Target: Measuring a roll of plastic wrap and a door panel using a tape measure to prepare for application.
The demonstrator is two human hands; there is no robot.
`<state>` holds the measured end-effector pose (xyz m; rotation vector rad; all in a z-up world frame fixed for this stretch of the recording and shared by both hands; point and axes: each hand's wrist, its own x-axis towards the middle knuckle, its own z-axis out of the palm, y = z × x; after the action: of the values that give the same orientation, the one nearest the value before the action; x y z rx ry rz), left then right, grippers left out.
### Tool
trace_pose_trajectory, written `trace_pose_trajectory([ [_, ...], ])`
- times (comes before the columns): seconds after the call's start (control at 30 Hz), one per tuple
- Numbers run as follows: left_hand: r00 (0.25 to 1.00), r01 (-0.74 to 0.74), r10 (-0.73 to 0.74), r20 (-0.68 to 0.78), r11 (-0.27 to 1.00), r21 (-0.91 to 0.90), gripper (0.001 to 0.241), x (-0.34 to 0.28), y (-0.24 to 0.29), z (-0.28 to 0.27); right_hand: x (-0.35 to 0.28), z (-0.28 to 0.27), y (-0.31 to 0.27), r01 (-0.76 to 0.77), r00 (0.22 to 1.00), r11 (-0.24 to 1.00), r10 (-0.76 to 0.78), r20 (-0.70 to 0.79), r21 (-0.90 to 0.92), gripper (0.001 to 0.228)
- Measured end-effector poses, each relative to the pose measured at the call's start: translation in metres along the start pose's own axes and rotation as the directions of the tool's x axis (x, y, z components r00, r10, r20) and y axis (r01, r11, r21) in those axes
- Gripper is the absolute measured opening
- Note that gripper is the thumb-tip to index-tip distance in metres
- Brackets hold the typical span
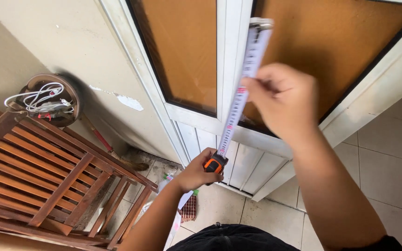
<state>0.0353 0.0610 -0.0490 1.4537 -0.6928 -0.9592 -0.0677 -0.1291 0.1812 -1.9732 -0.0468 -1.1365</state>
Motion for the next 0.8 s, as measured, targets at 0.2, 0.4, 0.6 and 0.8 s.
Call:
trace_pose_trajectory([
  [0.2,0.992,0.123,-0.115,-0.046,0.935,0.333,0.072,-0.069,0.097,-0.042,-0.047,-0.035,0.031,-0.279,0.955,0.939,0.294,-0.049,0.201,0.01],
  [0.4,0.98,0.103,-0.068,-0.189,0.978,0.182,0.066,-0.08,0.066,-0.088,-0.08,-0.001,0.084,-0.505,0.84,0.769,0.542,0.019,0.393,0.017],
  [0.6,0.984,-0.014,0.002,-0.179,0.998,-0.067,0.071,-0.096,0.034,-0.06,-0.088,0.041,0.094,-0.563,0.825,0.77,0.497,0.27,0.301,0.034],
  [0.8,0.887,-0.354,0.102,-0.451,0.776,-0.522,0.052,-0.072,0.006,-0.017,-0.104,0.078,0.01,-0.389,0.435,0.918,0.256,0.863,-0.077,0.102],
])
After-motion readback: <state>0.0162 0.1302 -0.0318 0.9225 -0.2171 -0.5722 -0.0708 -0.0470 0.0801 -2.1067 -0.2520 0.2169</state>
